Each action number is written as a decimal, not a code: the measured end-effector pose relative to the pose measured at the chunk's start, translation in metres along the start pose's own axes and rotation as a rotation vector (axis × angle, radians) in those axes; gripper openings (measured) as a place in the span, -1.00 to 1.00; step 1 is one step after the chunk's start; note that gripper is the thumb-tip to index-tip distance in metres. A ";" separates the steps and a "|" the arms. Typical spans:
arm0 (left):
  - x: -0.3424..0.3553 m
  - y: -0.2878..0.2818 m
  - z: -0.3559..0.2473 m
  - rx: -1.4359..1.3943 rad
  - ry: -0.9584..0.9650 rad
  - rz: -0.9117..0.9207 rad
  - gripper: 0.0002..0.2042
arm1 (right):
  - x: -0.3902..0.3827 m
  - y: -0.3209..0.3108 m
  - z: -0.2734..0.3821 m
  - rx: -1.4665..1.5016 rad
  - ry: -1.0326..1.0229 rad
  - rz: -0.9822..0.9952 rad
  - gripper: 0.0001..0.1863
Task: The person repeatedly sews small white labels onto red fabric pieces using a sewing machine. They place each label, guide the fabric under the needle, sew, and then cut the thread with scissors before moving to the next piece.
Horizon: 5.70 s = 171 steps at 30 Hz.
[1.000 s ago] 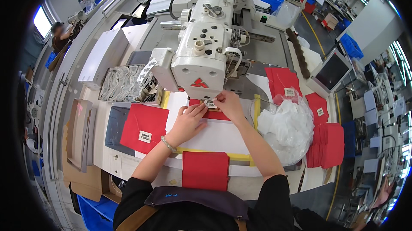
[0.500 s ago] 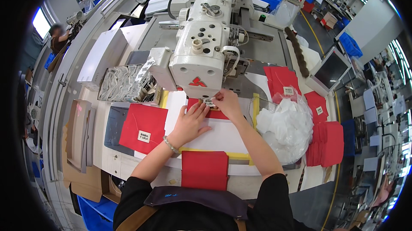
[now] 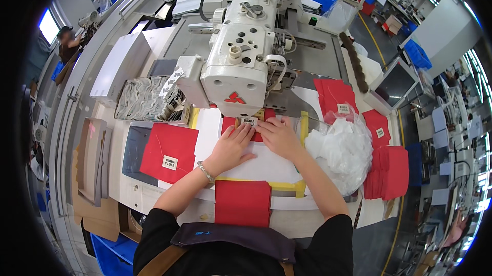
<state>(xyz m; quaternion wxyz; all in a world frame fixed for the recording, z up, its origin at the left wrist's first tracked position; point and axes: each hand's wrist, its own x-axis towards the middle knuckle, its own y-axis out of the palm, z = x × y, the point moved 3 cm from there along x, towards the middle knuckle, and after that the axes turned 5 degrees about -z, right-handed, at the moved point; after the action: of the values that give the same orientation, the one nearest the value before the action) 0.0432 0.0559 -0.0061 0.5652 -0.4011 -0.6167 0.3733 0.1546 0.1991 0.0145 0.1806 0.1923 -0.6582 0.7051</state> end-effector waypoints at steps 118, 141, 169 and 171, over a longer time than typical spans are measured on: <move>-0.023 -0.027 0.083 -0.021 -0.138 -0.056 -0.43 | 0.010 0.035 0.048 0.060 0.116 0.007 -0.63; 0.011 -0.009 0.087 -0.230 0.092 0.135 -0.79 | 0.013 0.036 0.026 0.097 0.036 0.041 -0.66; -0.004 -0.003 0.087 -0.068 0.130 -0.152 -0.81 | 0.011 0.038 0.030 0.060 0.065 -0.010 -0.70; -0.002 -0.002 0.085 -0.063 0.127 -0.141 -0.79 | 0.010 0.039 0.030 0.057 0.066 -0.017 -0.71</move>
<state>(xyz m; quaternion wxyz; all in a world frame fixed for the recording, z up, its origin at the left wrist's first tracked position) -0.0419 0.0522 -0.0120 0.6151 -0.3974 -0.6177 0.2868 0.1270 0.1667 -0.0120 0.2027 0.1796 -0.6297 0.7281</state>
